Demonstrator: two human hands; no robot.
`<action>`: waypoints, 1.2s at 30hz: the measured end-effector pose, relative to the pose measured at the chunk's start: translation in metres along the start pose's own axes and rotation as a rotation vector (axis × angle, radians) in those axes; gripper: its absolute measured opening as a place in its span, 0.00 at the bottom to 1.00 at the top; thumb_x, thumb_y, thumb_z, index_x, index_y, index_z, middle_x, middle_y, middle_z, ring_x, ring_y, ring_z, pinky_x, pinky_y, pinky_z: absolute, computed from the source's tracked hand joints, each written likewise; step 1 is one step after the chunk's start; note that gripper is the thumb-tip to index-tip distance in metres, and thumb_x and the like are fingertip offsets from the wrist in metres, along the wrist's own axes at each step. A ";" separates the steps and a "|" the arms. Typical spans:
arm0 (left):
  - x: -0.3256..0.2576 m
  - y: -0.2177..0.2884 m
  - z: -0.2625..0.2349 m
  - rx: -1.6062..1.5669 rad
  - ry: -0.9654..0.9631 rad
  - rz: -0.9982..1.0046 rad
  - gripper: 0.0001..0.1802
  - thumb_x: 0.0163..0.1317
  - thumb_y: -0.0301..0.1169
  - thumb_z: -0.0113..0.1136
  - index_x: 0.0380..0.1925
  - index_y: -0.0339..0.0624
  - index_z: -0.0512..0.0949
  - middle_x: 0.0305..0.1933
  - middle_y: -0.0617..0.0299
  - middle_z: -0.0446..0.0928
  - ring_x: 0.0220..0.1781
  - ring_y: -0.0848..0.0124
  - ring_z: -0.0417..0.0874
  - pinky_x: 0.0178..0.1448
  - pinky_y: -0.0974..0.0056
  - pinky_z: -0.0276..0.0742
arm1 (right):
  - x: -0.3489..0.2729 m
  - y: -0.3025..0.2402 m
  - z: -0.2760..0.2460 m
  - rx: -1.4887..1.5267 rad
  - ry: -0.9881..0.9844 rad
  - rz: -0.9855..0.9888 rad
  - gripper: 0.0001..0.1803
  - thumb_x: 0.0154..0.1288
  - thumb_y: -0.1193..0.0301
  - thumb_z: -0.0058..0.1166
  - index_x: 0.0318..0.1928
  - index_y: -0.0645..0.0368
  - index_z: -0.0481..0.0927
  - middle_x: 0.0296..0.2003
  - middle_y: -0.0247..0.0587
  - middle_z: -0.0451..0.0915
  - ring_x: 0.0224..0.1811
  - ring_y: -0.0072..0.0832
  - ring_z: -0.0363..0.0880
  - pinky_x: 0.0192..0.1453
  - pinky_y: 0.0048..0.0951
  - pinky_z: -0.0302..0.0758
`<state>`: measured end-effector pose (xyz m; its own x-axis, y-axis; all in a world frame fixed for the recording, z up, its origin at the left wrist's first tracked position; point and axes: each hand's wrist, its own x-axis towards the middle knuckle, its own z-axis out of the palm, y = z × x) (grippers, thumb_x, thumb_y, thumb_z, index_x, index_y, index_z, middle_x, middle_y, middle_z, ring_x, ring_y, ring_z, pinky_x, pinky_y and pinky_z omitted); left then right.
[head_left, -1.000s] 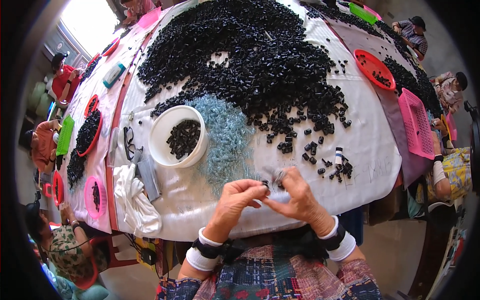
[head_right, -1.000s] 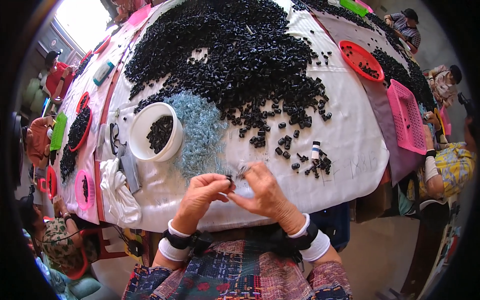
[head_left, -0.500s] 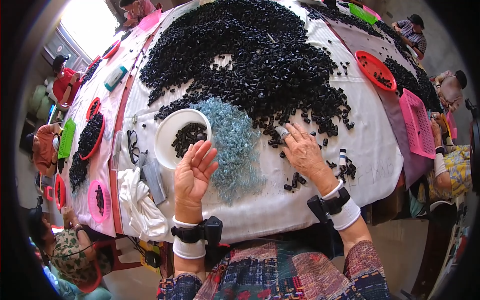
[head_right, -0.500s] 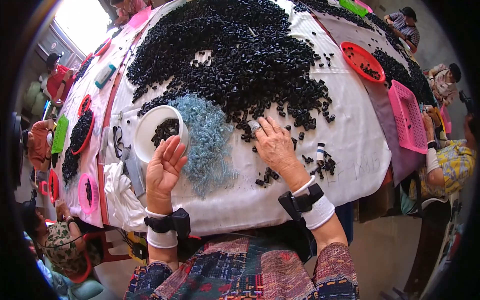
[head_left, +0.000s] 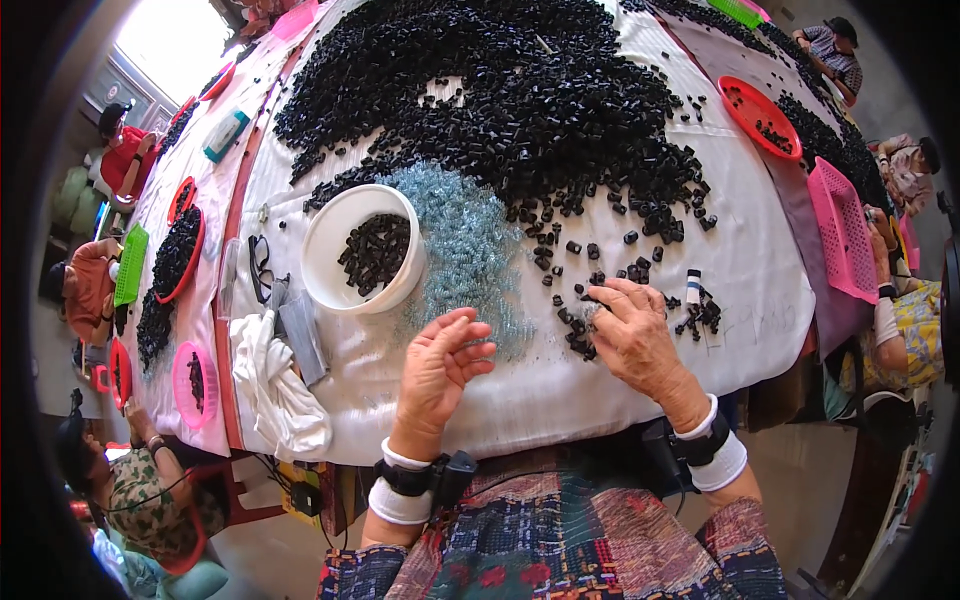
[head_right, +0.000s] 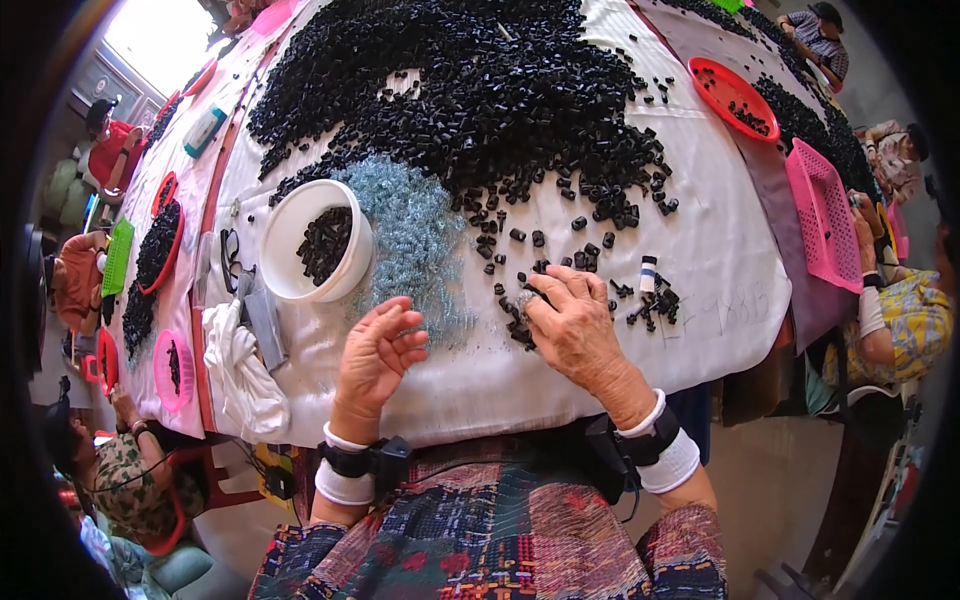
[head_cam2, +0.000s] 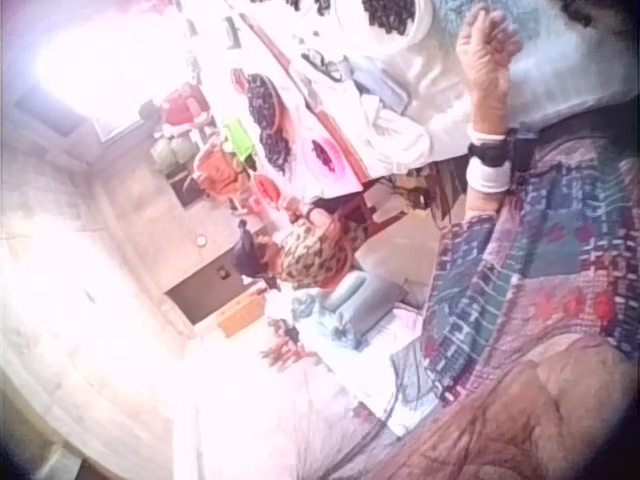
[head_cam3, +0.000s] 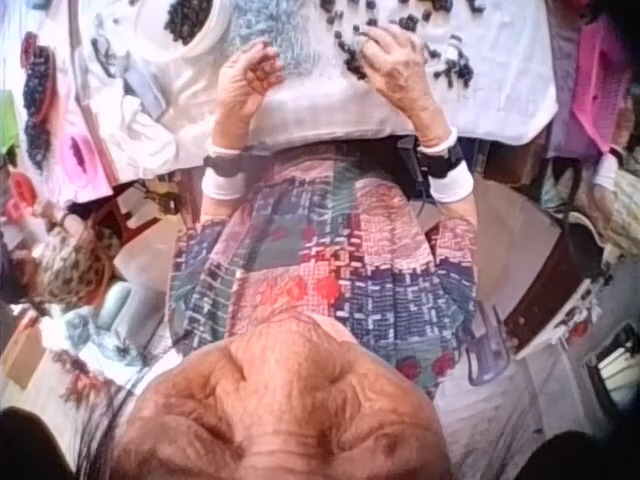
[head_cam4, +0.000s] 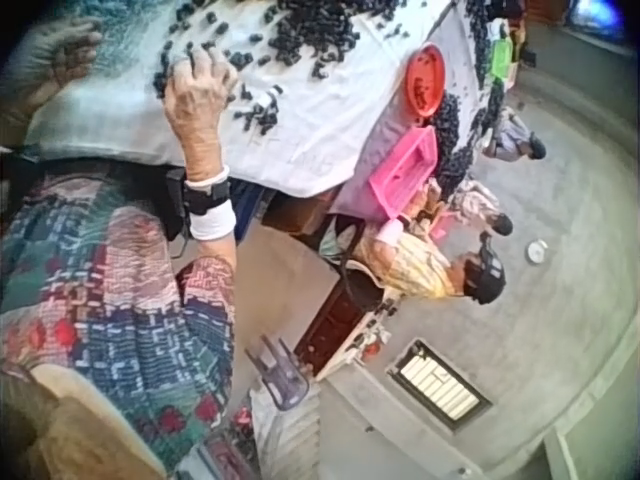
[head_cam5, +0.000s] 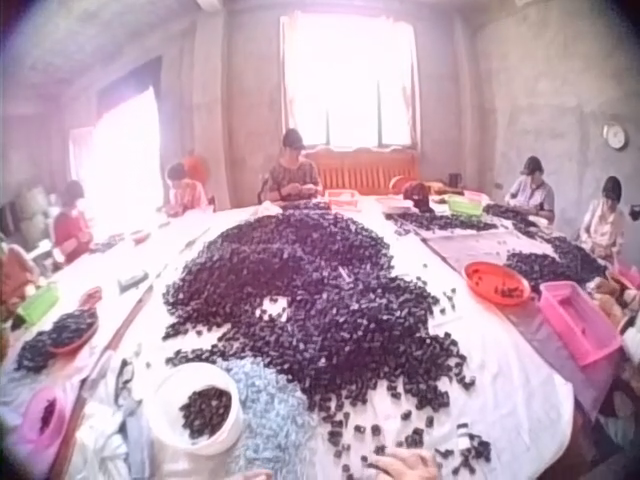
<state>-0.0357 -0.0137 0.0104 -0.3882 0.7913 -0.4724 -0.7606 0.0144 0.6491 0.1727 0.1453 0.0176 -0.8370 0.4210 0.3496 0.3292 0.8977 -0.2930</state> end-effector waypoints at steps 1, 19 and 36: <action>-0.001 -0.005 0.000 0.026 -0.010 -0.036 0.12 0.64 0.31 0.54 0.46 0.39 0.73 0.37 0.56 0.81 0.33 0.67 0.84 0.33 0.63 0.84 | 0.001 -0.001 0.001 0.007 0.026 0.001 0.07 0.52 0.73 0.56 0.33 0.58 0.78 0.47 0.40 0.76 0.56 0.36 0.69 0.60 0.41 0.58; -0.008 -0.021 -0.005 0.032 -0.090 -0.101 0.12 0.65 0.30 0.53 0.47 0.37 0.73 0.37 0.56 0.80 0.34 0.68 0.84 0.35 0.65 0.83 | 0.011 -0.040 0.055 -0.016 0.104 -0.070 0.10 0.50 0.74 0.52 0.36 0.57 0.77 0.35 0.37 0.75 0.41 0.33 0.73 0.45 0.32 0.67; -0.007 -0.026 0.024 0.284 -0.278 -0.108 0.13 0.65 0.31 0.55 0.46 0.35 0.74 0.39 0.57 0.80 0.38 0.73 0.82 0.40 0.71 0.80 | 0.009 -0.006 0.037 -0.014 0.228 0.044 0.07 0.49 0.77 0.54 0.32 0.59 0.75 0.31 0.40 0.74 0.38 0.37 0.72 0.41 0.38 0.67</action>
<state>-0.0012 -0.0047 0.0110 -0.1294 0.9104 -0.3929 -0.6000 0.2436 0.7620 0.1464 0.1386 -0.0103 -0.7018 0.4766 0.5295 0.3701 0.8790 -0.3006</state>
